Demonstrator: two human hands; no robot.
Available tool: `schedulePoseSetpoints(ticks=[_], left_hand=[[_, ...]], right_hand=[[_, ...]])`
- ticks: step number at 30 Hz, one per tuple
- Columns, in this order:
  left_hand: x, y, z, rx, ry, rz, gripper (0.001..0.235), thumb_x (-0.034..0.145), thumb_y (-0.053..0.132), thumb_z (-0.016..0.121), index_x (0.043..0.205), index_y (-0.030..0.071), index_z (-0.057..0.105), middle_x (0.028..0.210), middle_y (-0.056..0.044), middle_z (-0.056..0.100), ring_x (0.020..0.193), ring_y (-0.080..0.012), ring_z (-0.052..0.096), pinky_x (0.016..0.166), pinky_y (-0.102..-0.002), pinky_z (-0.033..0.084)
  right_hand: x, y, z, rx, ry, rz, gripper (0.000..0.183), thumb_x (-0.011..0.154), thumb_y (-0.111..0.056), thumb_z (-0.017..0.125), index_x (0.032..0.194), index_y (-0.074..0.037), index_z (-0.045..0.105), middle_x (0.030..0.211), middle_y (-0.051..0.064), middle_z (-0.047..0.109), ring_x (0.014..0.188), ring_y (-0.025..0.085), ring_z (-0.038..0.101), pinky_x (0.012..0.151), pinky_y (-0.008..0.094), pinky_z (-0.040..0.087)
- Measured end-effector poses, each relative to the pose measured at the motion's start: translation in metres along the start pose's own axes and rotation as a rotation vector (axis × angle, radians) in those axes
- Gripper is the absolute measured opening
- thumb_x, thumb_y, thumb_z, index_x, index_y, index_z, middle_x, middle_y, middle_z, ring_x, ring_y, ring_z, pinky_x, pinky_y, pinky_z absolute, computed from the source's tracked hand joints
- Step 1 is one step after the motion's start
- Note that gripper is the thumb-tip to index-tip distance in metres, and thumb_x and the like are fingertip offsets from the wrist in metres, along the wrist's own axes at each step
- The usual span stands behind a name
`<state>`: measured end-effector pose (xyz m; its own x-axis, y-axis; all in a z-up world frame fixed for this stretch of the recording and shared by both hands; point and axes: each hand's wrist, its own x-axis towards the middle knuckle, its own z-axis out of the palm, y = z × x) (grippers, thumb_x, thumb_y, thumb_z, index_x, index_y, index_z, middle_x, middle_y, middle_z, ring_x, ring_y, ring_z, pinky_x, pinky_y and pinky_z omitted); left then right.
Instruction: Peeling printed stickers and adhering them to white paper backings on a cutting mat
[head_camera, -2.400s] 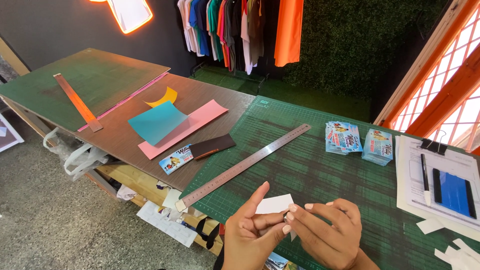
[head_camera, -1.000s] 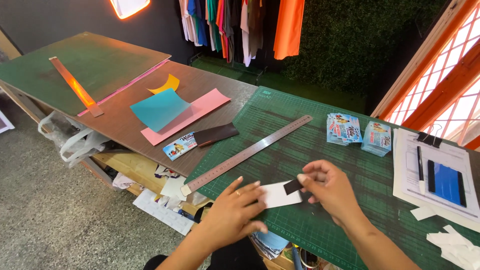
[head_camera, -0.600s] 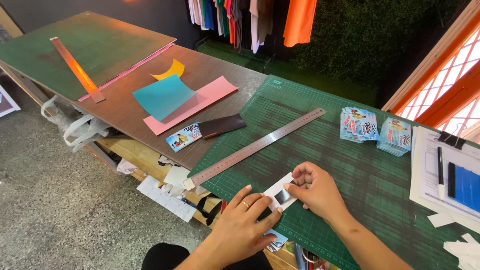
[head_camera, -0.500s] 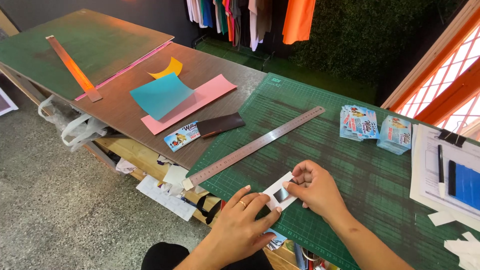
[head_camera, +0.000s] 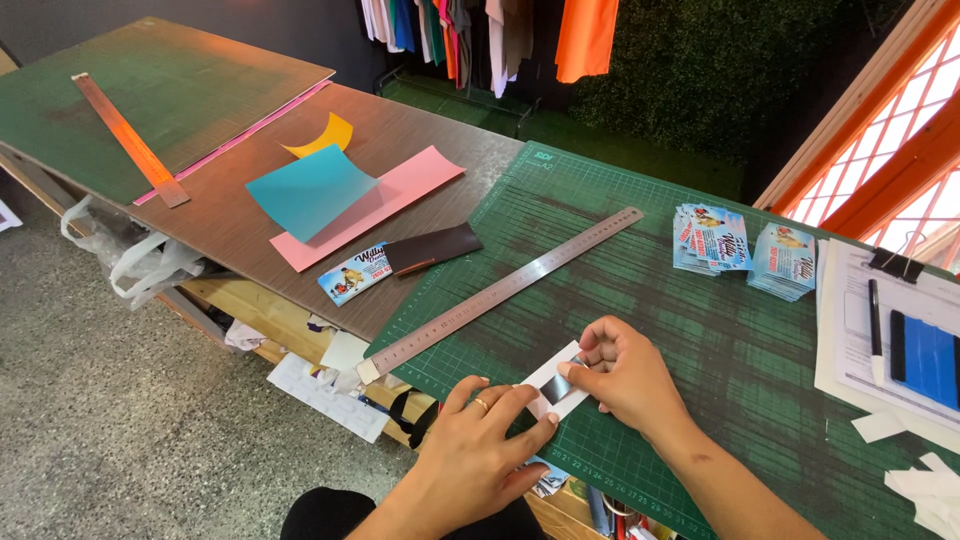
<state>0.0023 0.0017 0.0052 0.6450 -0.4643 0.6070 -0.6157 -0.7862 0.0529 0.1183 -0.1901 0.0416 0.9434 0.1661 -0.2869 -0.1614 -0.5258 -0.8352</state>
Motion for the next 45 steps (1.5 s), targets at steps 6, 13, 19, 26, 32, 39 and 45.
schedulePoseSetpoints(ticks=[6,13,19,26,32,39,45], left_hand=[[0.001,0.001,-0.002,-0.004,-0.03,0.016,0.046,0.085,0.037,0.081,0.12,0.011,0.067,0.136,-0.007,0.063,0.113,-0.029,0.06,0.089,-0.055,0.04],[0.0,0.0,0.0,-0.038,-0.075,-0.003,0.041,0.094,0.041,0.07,0.122,0.011,0.068,0.134,-0.007,0.066,0.111,-0.0331,0.06,0.103,-0.071,0.032],[0.002,0.002,0.001,-0.02,-0.039,-0.008,0.04,0.092,0.041,0.072,0.119,0.011,0.071,0.131,-0.006,0.068,0.11,-0.0329,0.061,0.104,-0.073,0.032],[0.0,0.003,0.003,-0.012,-0.029,-0.022,0.041,0.09,0.041,0.072,0.118,0.012,0.071,0.131,-0.006,0.067,0.107,-0.0316,0.061,0.102,-0.07,0.034],[0.002,0.002,0.001,0.029,-0.031,-0.01,0.04,0.089,0.043,0.072,0.117,0.015,0.072,0.133,-0.005,0.067,0.109,-0.0283,0.061,0.101,-0.068,0.037],[-0.004,0.007,0.003,0.118,0.175,0.034,0.016,0.097,0.012,0.06,0.108,0.016,0.072,0.123,0.0,0.072,0.102,-0.0242,0.065,0.095,-0.055,0.042],[0.0,0.016,-0.024,-0.053,0.427,-0.031,0.024,0.101,0.01,0.053,0.088,0.018,0.071,0.089,0.008,0.075,0.069,-0.0093,0.063,0.088,-0.037,0.04]], right_hand=[[0.005,0.009,0.004,0.004,-0.001,-0.031,0.026,0.081,-0.015,0.084,0.093,-0.012,0.061,0.077,0.005,0.072,0.057,0.014,0.057,0.04,0.031,0.045],[-0.002,0.013,0.009,-0.177,0.083,-0.153,0.024,0.079,-0.023,0.085,0.089,-0.017,0.063,0.078,-0.003,0.07,0.066,0.01,0.058,0.067,0.027,0.051],[-0.006,0.02,0.017,-0.333,0.15,-0.306,0.022,0.081,-0.022,0.078,0.091,-0.019,0.059,0.079,-0.005,0.07,0.069,0.015,0.064,0.067,0.032,0.051],[-0.014,0.004,0.01,-0.775,0.247,-0.224,0.047,0.08,-0.055,0.074,0.11,-0.024,0.055,0.114,-0.001,0.057,0.111,0.027,0.061,0.076,0.054,0.055],[0.008,0.015,-0.013,-0.723,0.383,-0.192,0.044,0.083,-0.052,0.071,0.107,-0.02,0.054,0.107,-0.007,0.064,0.104,0.02,0.064,0.07,0.051,0.05],[-0.025,0.029,-0.01,-0.479,0.106,-0.84,0.05,0.081,-0.044,0.073,0.121,-0.015,0.066,0.118,0.003,0.07,0.108,0.025,0.065,0.096,0.042,0.047],[-0.052,0.03,0.005,-0.661,0.013,-1.399,0.014,0.092,-0.012,0.069,0.106,-0.013,0.068,0.11,-0.002,0.07,0.091,0.02,0.065,0.085,0.037,0.047]])
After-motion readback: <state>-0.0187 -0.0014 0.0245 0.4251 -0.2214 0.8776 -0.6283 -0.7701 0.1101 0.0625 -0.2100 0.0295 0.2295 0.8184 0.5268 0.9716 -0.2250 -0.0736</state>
